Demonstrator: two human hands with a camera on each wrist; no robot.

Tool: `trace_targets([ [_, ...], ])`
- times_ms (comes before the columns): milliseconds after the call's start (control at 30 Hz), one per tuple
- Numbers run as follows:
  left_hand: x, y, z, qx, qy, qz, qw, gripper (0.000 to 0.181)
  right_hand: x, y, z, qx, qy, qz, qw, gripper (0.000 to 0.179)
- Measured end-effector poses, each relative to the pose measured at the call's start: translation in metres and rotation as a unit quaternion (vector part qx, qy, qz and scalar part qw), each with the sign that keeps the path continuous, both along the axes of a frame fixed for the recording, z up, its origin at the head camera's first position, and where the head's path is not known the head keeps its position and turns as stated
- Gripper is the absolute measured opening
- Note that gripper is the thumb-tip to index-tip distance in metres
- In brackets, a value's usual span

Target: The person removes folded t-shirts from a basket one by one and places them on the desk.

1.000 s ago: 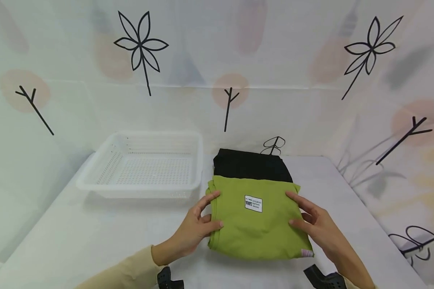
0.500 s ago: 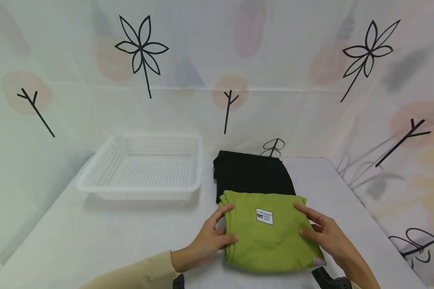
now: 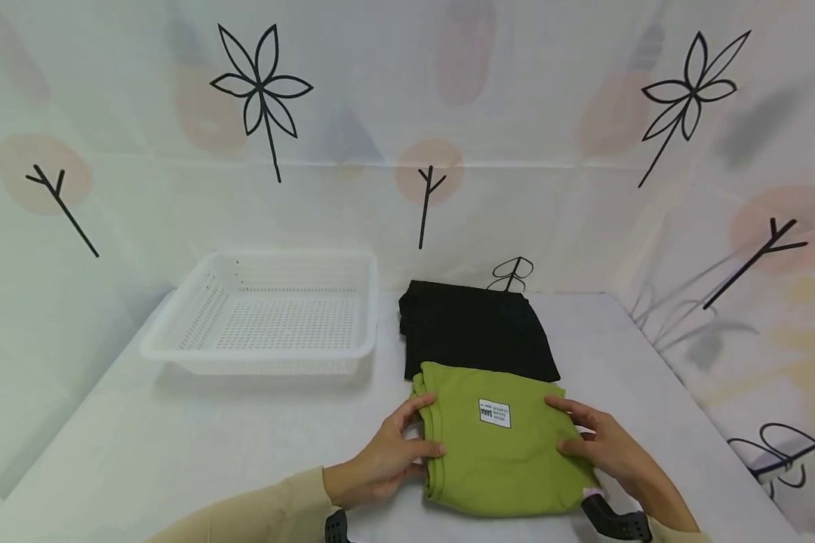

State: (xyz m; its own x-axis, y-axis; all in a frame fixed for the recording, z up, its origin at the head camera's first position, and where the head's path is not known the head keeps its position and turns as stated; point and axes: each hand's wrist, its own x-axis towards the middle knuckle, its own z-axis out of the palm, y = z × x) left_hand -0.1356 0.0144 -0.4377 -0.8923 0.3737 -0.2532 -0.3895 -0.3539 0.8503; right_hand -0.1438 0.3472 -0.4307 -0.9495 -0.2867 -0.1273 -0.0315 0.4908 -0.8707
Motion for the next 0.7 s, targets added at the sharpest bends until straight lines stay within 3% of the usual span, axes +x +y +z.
trace_targets([
  [167,-0.002,-0.002,-0.001,-0.021,-0.012,0.004,0.9997,0.074,-0.003,0.001,-0.001,0.021,-0.046,-0.006,0.9987,0.068],
  [333,0.000,-0.006,-0.003,-0.035,-0.014,-0.001,0.9993,0.070,-0.004,0.002,-0.003,0.054,-0.049,-0.020,0.9971,0.069],
  [467,0.000,-0.016,-0.003,-0.038,-0.017,0.000,0.9991,0.056,-0.005,0.002,0.000,0.119,-0.005,-0.036,0.9922,0.058],
  [600,-0.005,-0.034,-0.003,-0.049,-0.009,0.000,0.9988,0.042,-0.003,0.003,0.008,0.200,0.071,-0.062,0.9752,0.045],
  [700,-0.013,-0.052,-0.001,-0.098,0.059,0.000,0.9934,0.036,0.000,0.005,0.016,0.242,0.152,-0.088,0.9543,0.040],
])
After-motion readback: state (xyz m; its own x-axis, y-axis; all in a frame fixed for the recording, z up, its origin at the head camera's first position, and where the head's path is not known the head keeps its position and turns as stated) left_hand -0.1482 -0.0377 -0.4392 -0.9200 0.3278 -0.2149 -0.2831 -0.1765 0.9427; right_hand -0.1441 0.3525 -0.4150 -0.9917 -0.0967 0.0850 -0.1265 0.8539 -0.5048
